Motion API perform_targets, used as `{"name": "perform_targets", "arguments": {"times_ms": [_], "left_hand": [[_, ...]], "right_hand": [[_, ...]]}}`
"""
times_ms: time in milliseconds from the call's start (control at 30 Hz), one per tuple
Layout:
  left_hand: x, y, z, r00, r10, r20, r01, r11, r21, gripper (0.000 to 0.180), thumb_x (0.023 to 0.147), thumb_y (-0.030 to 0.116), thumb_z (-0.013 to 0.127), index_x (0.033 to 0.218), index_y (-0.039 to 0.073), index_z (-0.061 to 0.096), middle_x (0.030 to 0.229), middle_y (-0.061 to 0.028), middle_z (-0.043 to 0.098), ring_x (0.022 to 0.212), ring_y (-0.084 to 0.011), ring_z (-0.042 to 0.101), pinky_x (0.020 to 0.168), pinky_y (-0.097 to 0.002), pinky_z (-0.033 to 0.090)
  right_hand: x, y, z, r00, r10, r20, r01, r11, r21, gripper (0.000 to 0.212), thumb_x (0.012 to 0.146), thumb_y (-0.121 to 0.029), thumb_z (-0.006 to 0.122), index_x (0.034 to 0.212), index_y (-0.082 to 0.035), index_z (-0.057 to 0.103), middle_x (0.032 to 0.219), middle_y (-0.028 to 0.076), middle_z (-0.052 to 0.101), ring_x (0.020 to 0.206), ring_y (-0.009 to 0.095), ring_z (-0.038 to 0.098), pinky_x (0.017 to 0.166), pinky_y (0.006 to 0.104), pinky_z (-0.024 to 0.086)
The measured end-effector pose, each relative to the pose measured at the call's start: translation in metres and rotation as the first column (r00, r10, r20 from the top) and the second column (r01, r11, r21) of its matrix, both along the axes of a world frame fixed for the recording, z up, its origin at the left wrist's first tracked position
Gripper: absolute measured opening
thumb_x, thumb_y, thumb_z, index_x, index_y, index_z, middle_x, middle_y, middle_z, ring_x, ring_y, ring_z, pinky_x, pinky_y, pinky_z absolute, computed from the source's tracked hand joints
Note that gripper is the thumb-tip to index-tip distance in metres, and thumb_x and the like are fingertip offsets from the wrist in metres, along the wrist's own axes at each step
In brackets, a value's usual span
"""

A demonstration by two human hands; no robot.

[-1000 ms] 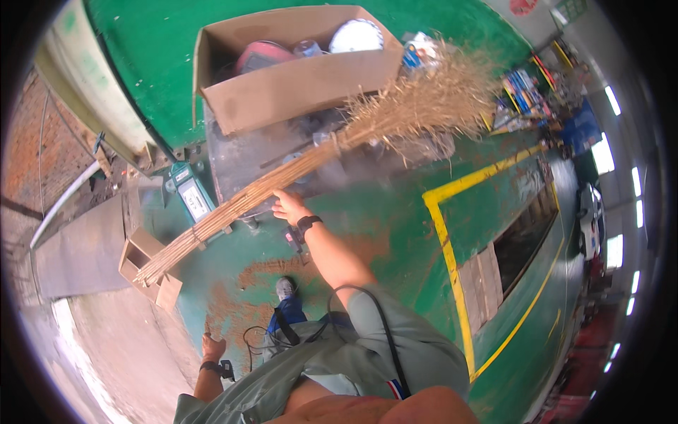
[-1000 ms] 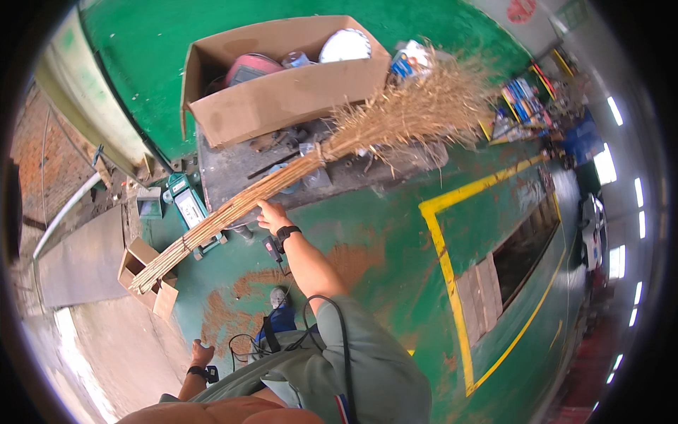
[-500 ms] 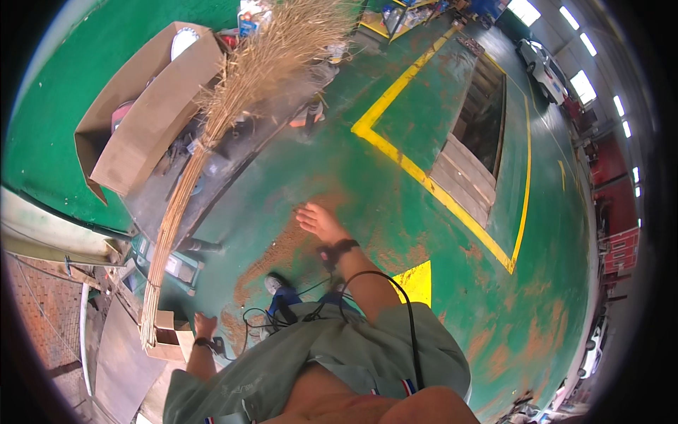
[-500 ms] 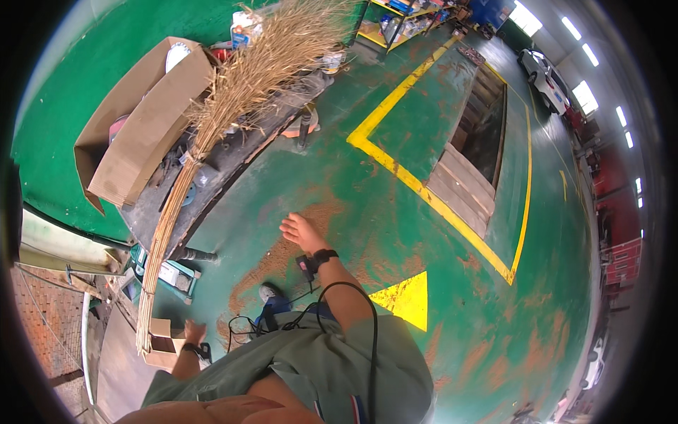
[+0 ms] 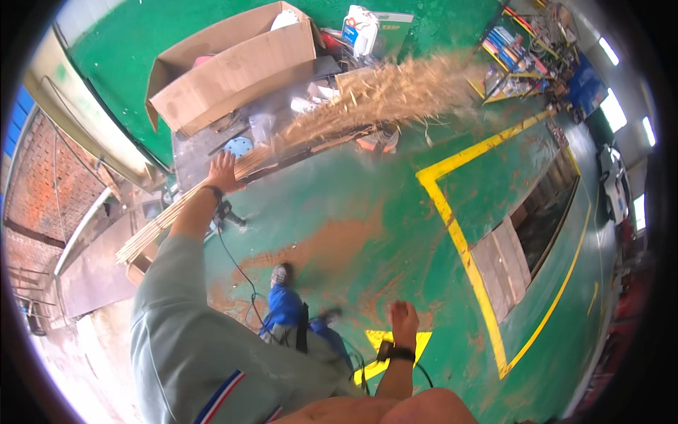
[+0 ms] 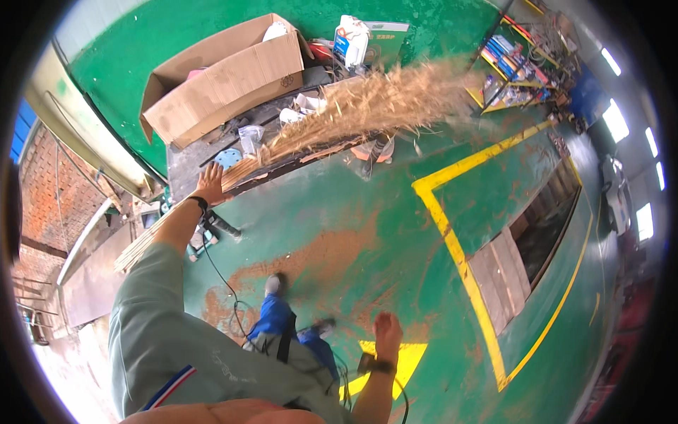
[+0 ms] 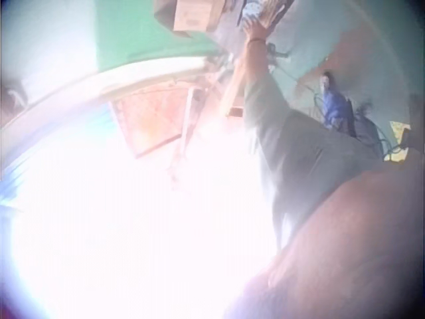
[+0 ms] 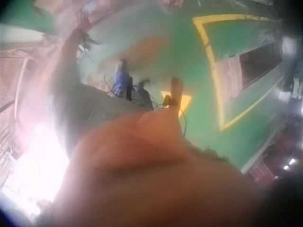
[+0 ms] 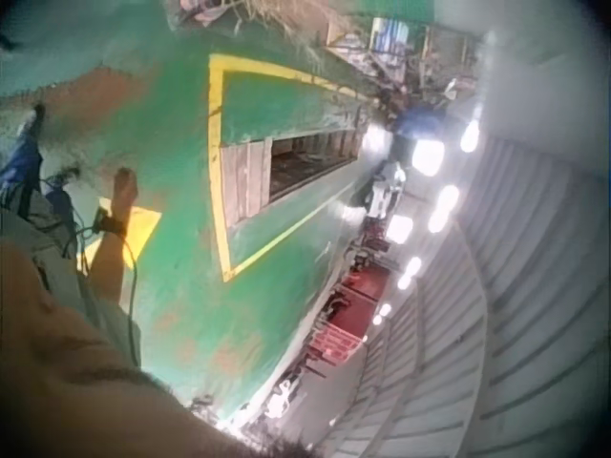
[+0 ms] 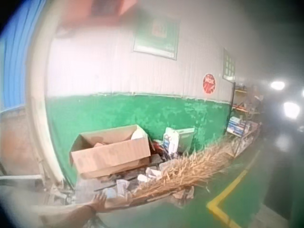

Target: The person sweeps a green workshop floor using a traditional straw broom and later a push broom. They gather dust and debris into a pile, moving around various tools, shelves, and a car lift.

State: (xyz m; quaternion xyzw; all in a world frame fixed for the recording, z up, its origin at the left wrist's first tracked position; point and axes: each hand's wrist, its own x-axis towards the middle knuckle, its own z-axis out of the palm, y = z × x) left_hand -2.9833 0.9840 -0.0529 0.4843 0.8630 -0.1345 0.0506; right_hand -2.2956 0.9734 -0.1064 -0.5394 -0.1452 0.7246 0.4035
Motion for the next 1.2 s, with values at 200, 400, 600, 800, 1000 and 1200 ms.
{"name": "perform_targets", "arguments": {"times_ms": [200, 400, 600, 800, 1000, 1200], "left_hand": [[0.007, 0.020, -0.100, 0.965, 0.012, -0.263, -0.015, 1.000, -0.011, 0.116, 0.060, 0.053, 0.075, 0.145, -0.003, 0.017, 0.151, -0.0203, 0.017, 0.141, -0.0364, 0.013, 0.107, -0.0565, 0.018], [-0.049, 0.041, -0.123, 0.907, -0.307, -0.289, 0.363, 0.917, 0.166, 0.056, 0.079, 0.013, 0.049, 0.132, 0.000, 0.040, 0.142, -0.0207, 0.033, 0.134, -0.0352, 0.030, 0.104, -0.0447, 0.032], [0.010, -0.008, -0.087, 0.938, -0.333, 0.093, 0.264, 0.863, 0.432, 0.069, 0.070, 0.020, 0.072, 0.129, 0.004, 0.041, 0.133, -0.0158, 0.043, 0.120, -0.0328, 0.045, 0.097, -0.0427, 0.038], [0.070, -0.071, -0.185, 0.816, -0.041, 0.577, 0.086, 0.995, -0.051, 0.057, 0.077, 0.033, 0.065, 0.123, 0.004, 0.046, 0.121, -0.0171, 0.049, 0.117, -0.0342, 0.046, 0.099, -0.0447, 0.037], [0.086, -0.090, -0.365, 0.821, 0.191, 0.538, 0.017, 0.934, -0.358, 0.059, 0.074, 0.040, 0.068, 0.117, 0.003, 0.053, 0.119, -0.0202, 0.054, 0.111, -0.0381, 0.052, 0.094, -0.0465, 0.041], [0.098, 0.001, -0.551, 0.813, 0.198, 0.548, 0.011, 0.935, -0.355, 0.075, 0.072, 0.045, 0.070, 0.123, -0.001, 0.042, 0.124, -0.0241, 0.048, 0.118, -0.0379, 0.048, 0.097, -0.0464, 0.041]], "right_hand": [[0.003, -0.046, -0.011, 0.975, -0.148, 0.164, 0.164, 0.983, -0.088, 0.015, 0.092, -0.020, 0.052, 0.085, -0.007, 0.055, 0.082, 0.005, 0.060, 0.078, 0.018, 0.057, 0.069, 0.0314, 0.045], [-0.012, -0.082, -0.061, 0.998, -0.001, 0.058, 0.018, 0.955, -0.295, 0.018, 0.092, -0.016, 0.049, 0.075, -0.010, 0.049, 0.072, 0.001, 0.050, 0.068, 0.015, 0.051, 0.064, 0.0302, 0.044], [-0.149, -0.052, -0.041, 0.881, 0.300, 0.365, -0.182, 0.928, -0.324, 0.018, 0.092, -0.022, 0.053, 0.090, -0.004, 0.056, 0.089, 0.005, 0.060, 0.079, 0.015, 0.058, 0.070, 0.0283, 0.047], [-0.213, -0.037, -0.079, 0.867, 0.414, 0.277, -0.268, 0.856, -0.442, 0.024, 0.090, -0.023, 0.055, 0.097, 0.000, 0.058, 0.091, 0.009, 0.063, 0.077, 0.016, 0.062, 0.068, 0.0272, 0.050], [-0.216, -0.058, -0.195, 0.414, 0.787, 0.458, -0.613, 0.613, -0.499, 0.040, 0.091, -0.034, 0.052, 0.068, -0.002, 0.060, 0.059, 0.006, 0.061, 0.052, 0.014, 0.058, 0.053, 0.0297, 0.046], [-0.229, -0.087, -0.295, -0.134, 0.600, 0.789, -0.853, 0.335, -0.400, 0.021, 0.084, -0.029, 0.060, 0.082, -0.008, 0.062, 0.069, 0.012, 0.065, 0.062, 0.032, 0.063, 0.056, 0.0427, 0.049]]}}
